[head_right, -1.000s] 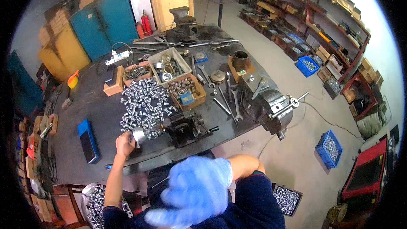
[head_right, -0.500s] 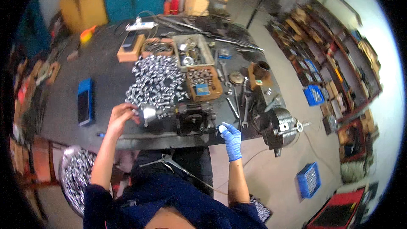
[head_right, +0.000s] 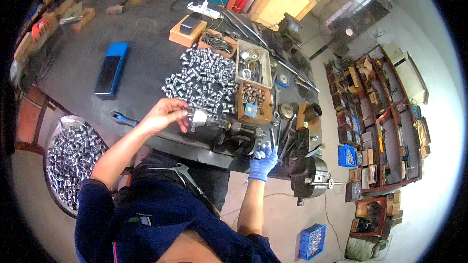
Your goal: The person picks up small metal components from a pile and a tray, inserting them into a larger metal assembly fixed in a vice by hand and using pliers.
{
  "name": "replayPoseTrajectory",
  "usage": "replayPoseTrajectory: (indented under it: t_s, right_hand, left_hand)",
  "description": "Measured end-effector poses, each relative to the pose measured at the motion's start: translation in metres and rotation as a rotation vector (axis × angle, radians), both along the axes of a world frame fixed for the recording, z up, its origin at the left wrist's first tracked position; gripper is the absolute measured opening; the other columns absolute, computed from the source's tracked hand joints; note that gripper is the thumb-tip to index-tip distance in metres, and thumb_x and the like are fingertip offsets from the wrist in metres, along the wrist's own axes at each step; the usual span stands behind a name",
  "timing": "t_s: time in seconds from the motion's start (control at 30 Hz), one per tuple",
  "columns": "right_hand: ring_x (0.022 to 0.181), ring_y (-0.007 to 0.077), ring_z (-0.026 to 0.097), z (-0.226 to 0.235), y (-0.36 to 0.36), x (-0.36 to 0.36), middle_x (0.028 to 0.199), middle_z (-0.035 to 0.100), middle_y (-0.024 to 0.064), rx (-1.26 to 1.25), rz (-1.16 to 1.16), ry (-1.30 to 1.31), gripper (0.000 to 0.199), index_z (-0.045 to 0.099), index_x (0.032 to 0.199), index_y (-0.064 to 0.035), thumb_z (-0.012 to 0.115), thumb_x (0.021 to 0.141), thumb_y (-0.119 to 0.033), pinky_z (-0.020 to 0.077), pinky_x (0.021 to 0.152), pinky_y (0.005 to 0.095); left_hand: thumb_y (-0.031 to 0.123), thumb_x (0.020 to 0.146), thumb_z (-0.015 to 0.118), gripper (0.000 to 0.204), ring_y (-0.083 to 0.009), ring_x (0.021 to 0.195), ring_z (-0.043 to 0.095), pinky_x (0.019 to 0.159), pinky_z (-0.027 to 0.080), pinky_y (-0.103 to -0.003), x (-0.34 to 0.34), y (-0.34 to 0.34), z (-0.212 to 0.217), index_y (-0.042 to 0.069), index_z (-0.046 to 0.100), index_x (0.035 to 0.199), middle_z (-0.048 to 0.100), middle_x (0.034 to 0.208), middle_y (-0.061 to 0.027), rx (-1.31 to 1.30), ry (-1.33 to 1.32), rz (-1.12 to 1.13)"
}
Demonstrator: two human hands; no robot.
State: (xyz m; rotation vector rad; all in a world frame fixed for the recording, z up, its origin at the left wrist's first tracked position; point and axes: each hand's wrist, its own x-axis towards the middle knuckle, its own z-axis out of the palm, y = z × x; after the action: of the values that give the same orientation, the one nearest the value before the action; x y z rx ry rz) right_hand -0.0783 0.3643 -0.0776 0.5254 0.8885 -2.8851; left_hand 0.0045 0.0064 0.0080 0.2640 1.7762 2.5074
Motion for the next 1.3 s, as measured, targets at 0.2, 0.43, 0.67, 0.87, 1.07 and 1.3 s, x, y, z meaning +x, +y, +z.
replayPoseTrajectory:
  t_s: [0.2, 0.43, 0.67, 0.87, 1.07, 1.3]
  right_hand:
    - [0.033, 0.0091, 0.035, 0.007, 0.001, 0.008, 0.055, 0.052, 0.0023, 0.083, 0.083, 0.167, 0.038, 0.058, 0.080, -0.0038, 0.049, 0.087, -0.040, 0.0300, 0.031, 0.0205]
    - [0.032, 0.0083, 0.032, 0.048, 0.004, 0.023, 0.048, 0.046, 0.0025, 0.193, 0.090, 0.242, 0.045, 0.059, 0.080, -0.0012, 0.044, 0.088, -0.043, 0.0272, 0.031, 0.0208]
    - [0.033, 0.0055, 0.022, 0.098, -0.001, -0.029, 0.046, 0.031, -0.0044, 0.023, 0.317, 0.434, 0.044, 0.057, 0.081, -0.0010, 0.045, 0.088, -0.043, 0.0209, 0.029, 0.0202]
    - [0.037, 0.0079, 0.030, 0.048, -0.007, -0.104, 0.048, 0.040, -0.0013, -0.247, 0.394, 0.375, 0.041, 0.056, 0.080, -0.0027, 0.047, 0.087, -0.042, 0.0262, 0.032, 0.0221]
    - [0.050, 0.0156, 0.049, -0.022, 0.003, -0.104, 0.059, 0.054, 0.0023, 0.363, 0.141, 0.240, 0.032, 0.059, 0.080, -0.0064, 0.047, 0.088, -0.035, 0.0400, 0.047, 0.0276]
    - [0.050, 0.0091, 0.052, 0.003, -0.024, -0.030, 0.062, 0.057, 0.0003, 0.362, 0.071, 0.069, 0.025, 0.057, 0.084, -0.0090, 0.056, 0.083, -0.034, 0.0359, 0.038, 0.0181]
  left_hand:
    - [0.006, 0.083, 0.056, 0.019, -0.0187, 0.066, 0.062, 0.062, 0.049, -0.028, -0.008, -0.003, -0.005, -0.004, 0.050, 0.098, 0.060, 0.074, -0.0114, -0.035, 0.018, -0.049]
    - [-0.003, 0.078, 0.058, 0.018, -0.0142, 0.072, 0.060, 0.068, 0.048, -0.026, -0.011, -0.006, -0.004, -0.003, 0.052, 0.095, 0.059, 0.078, -0.0070, -0.138, 0.100, -0.079]
    - [-0.006, 0.077, 0.059, 0.017, -0.0130, 0.072, 0.059, 0.068, 0.048, -0.026, -0.011, 0.000, -0.003, -0.004, 0.055, 0.093, 0.059, 0.081, -0.0066, -0.138, 0.107, -0.015]
    - [-0.004, 0.078, 0.058, 0.015, -0.0109, 0.068, 0.057, 0.063, 0.048, -0.024, -0.010, 0.004, -0.004, -0.005, 0.055, 0.092, 0.059, 0.077, -0.0066, -0.162, 0.153, 0.046]
    - [-0.004, 0.076, 0.061, 0.018, -0.0136, 0.071, 0.059, 0.065, 0.050, -0.026, -0.014, 0.002, -0.008, -0.006, 0.056, 0.093, 0.060, 0.080, -0.0080, -0.170, 0.129, 0.026]
    - [-0.005, 0.077, 0.061, 0.017, -0.0130, 0.068, 0.060, 0.061, 0.050, -0.024, -0.008, 0.003, -0.008, -0.008, 0.057, 0.093, 0.061, 0.076, -0.0092, -0.105, 0.092, 0.073]
